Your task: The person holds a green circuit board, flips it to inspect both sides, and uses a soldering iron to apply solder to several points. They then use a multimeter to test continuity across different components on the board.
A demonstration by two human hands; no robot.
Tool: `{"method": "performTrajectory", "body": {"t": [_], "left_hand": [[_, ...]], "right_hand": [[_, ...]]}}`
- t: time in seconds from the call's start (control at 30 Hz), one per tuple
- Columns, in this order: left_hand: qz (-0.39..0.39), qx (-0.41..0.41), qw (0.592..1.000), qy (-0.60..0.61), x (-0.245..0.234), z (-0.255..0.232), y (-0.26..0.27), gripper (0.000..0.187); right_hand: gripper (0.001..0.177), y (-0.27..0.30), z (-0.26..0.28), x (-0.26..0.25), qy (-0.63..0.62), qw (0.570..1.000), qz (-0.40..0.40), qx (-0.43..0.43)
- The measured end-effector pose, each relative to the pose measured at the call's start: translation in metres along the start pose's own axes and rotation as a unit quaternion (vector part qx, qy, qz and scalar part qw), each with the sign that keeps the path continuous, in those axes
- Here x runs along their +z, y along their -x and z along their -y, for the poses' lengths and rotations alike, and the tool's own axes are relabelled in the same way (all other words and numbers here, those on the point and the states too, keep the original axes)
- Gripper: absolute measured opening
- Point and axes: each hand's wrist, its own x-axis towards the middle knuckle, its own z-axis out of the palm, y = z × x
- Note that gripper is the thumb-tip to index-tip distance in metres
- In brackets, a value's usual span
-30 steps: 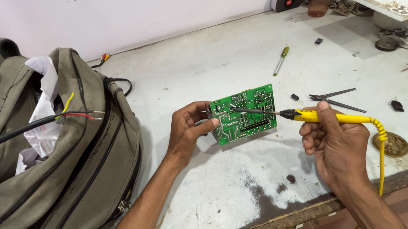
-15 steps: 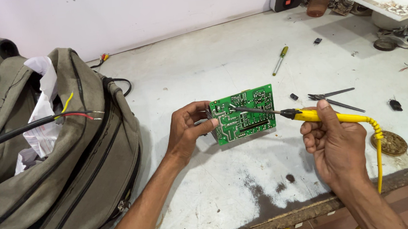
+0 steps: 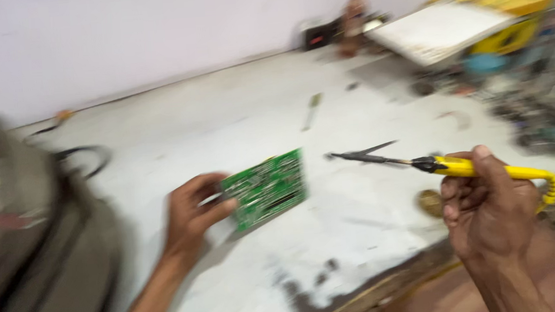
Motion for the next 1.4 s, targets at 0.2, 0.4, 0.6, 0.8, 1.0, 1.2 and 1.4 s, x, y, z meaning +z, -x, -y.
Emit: {"method": "performTrajectory", "body": {"t": [0.2, 0.4, 0.6, 0.8, 1.0, 1.2, 1.4], "left_hand": [[-0.012, -0.051, 0.998, -0.019, 0.004, -0.001, -0.001, 0.05], [-0.034, -0.096, 0.994, -0.037, 0.003, 0.005, -0.004, 0.053], [-0.024, -0.085, 0.996, -0.016, -0.002, 0.013, -0.009, 0.055], [-0.028, -0.086, 0.995, -0.034, -0.003, 0.014, -0.003, 0.053], [0.014, 0.011, 0.997, -0.069, 0.009, -0.001, 0.002, 0.052], [0.028, 0.273, 0.913, -0.303, 0.02, -0.017, 0.023, 0.054], [0.114, 0.419, 0.814, -0.386, 0.031, -0.019, 0.03, 0.049]], "right_hand": [[0.029, -0.102, 0.064, -0.153, 0.241, 0.948, -0.113, -0.174], [0.03, -0.201, 0.089, -0.233, 0.413, 0.862, -0.169, -0.24], [0.038, -0.263, 0.089, -0.23, 0.474, 0.818, -0.21, -0.248], [0.043, -0.318, 0.057, -0.252, 0.386, 0.89, -0.182, -0.163], [0.04, -0.342, 0.02, -0.256, 0.164, 0.985, -0.053, 0.009], [0.021, -0.272, -0.012, -0.177, 0.223, 0.968, -0.101, -0.047], [0.021, -0.146, -0.032, 0.0, 0.345, 0.916, 0.203, -0.002]]}}
